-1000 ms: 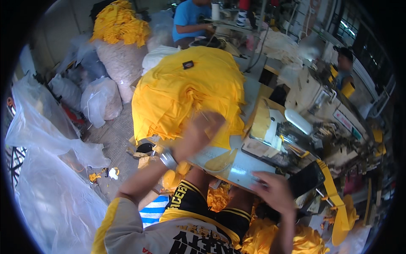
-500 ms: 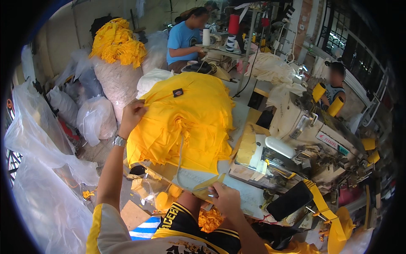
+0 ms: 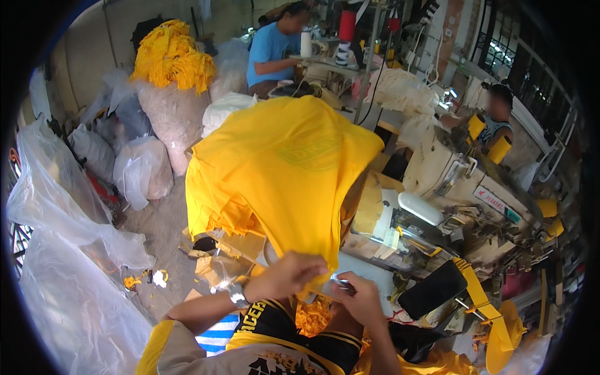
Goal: The person handles and sorts yellow shirts at a workstation in a garment factory, using a thread clipper to trim loose threads from several shirts before setting them aside.
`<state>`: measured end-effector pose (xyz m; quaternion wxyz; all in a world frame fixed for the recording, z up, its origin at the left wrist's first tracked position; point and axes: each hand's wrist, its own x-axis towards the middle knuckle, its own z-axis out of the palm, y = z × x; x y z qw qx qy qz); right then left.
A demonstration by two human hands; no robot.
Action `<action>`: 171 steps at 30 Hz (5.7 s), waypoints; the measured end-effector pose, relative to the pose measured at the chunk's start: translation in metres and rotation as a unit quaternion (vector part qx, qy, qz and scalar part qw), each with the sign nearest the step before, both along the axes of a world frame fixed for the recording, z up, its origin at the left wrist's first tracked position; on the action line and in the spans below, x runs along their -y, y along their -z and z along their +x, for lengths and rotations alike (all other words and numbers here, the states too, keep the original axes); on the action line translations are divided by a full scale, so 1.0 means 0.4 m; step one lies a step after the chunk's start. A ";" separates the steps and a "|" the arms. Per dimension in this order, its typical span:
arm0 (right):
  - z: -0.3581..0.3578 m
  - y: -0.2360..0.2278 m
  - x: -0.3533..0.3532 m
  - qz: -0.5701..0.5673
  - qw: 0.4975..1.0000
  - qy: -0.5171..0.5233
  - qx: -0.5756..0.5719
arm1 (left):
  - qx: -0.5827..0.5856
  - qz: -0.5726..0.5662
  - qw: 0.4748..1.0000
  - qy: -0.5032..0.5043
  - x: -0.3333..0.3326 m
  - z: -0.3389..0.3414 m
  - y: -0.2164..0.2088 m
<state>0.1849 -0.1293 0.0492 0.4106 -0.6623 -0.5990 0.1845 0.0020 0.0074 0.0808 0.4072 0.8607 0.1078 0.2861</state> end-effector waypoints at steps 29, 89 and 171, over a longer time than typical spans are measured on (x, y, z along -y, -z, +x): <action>-0.106 -0.064 -0.036 0.084 0.996 -0.032 -0.021 | -0.015 0.321 0.923 -0.212 0.025 -0.058 0.093; -0.007 -0.124 0.184 0.031 0.977 0.092 -0.190 | 0.020 0.185 0.972 0.146 0.057 0.169 -0.051; 0.000 0.018 0.096 0.207 0.802 0.083 -0.555 | 0.008 -0.030 0.998 0.046 -0.057 0.074 -0.072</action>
